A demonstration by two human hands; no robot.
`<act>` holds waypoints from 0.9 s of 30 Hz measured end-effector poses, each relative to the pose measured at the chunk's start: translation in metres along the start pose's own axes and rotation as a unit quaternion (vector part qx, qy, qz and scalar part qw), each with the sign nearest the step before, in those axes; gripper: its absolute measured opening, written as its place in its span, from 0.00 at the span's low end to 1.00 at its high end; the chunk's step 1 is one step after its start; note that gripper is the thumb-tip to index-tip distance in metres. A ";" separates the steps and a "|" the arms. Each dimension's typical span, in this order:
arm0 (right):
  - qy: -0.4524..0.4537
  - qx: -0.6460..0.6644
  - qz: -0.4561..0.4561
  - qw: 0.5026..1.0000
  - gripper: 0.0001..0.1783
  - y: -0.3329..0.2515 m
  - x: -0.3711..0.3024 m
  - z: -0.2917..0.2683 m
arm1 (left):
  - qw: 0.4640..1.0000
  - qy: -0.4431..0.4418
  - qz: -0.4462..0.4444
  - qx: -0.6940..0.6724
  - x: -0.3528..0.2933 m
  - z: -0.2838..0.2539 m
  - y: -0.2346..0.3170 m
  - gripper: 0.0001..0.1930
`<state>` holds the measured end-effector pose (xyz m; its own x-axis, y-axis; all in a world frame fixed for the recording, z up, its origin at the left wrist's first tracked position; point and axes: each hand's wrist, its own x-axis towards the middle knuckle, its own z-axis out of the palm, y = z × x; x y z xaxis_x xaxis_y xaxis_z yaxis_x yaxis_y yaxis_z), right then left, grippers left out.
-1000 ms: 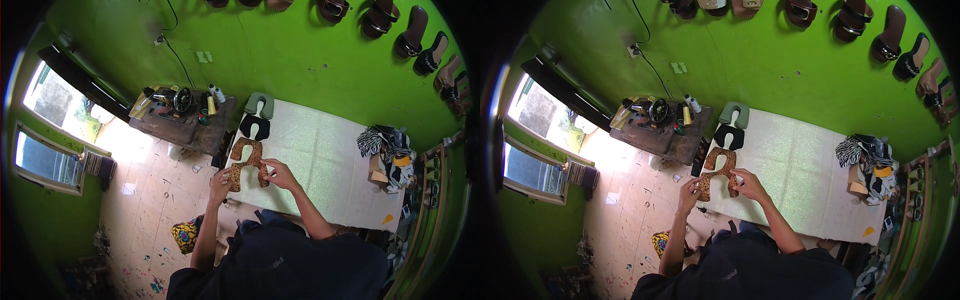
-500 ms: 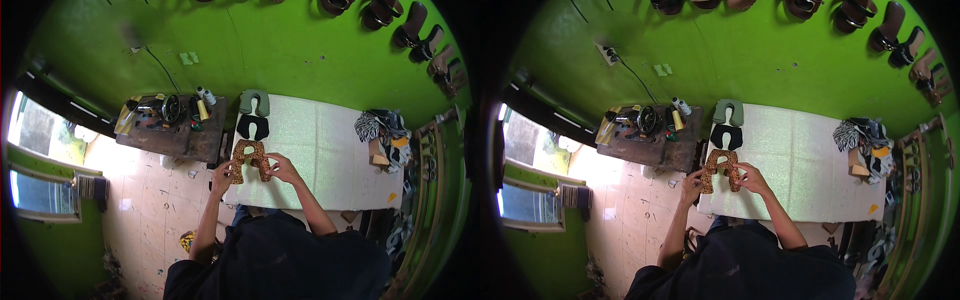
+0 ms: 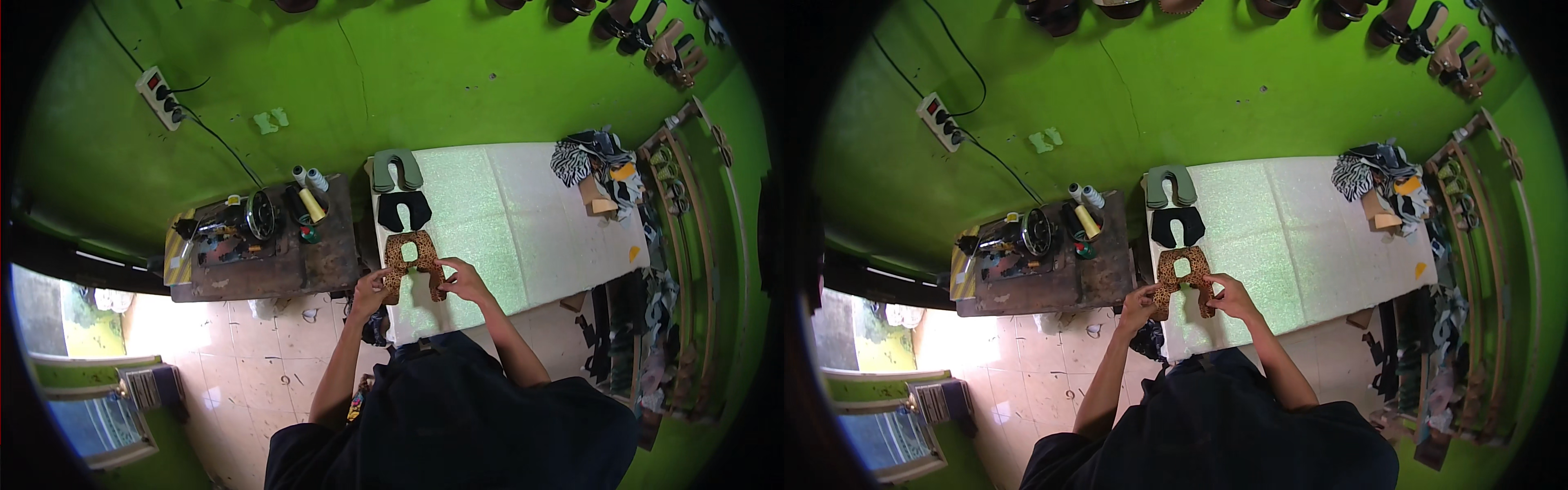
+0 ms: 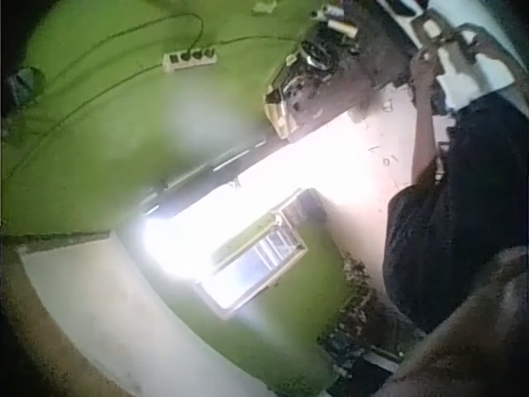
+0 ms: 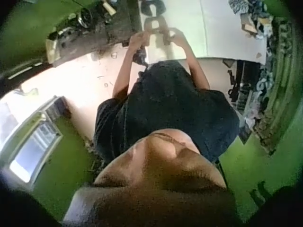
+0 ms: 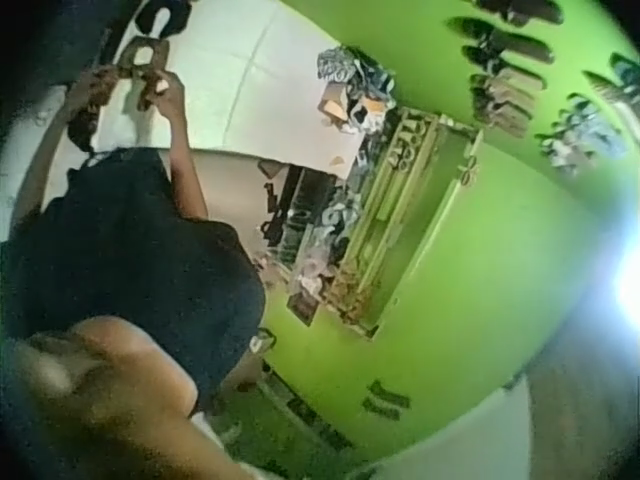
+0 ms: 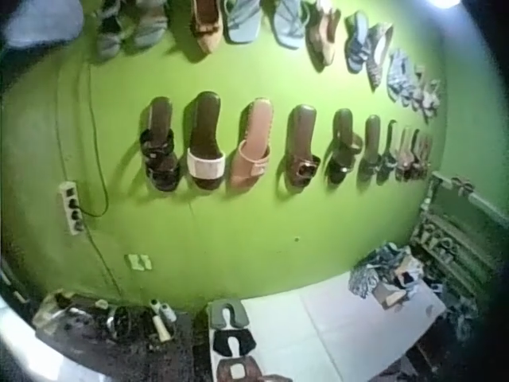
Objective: Manually aligning and assembling patterned leather shoe upper components.
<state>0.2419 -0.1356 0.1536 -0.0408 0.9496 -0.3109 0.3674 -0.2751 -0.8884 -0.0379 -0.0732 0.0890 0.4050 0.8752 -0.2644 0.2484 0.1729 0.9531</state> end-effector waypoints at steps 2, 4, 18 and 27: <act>0.022 -0.012 -0.015 1.000 0.36 0.007 0.002 0.004 | 1.000 -0.014 0.003 -0.007 0.007 -0.001 0.006 0.27; 0.037 -0.026 -0.034 0.998 0.36 0.013 0.008 0.007 | 0.999 -0.039 -0.019 0.000 0.013 -0.004 0.010 0.30; 0.036 0.026 -0.005 0.999 0.38 0.004 0.073 -0.003 | 0.999 0.016 -0.031 0.033 0.068 0.006 0.011 0.24; 0.051 -0.021 -0.042 0.998 0.37 0.045 0.103 -0.004 | 0.997 0.050 -0.049 0.025 0.093 0.013 0.002 0.24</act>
<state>0.2582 -0.0490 0.0831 0.0214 0.9801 -0.1975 0.4051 -0.1891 -0.8945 0.0113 0.0025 0.0645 0.2868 0.8965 -0.3376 0.3264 0.2399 0.9143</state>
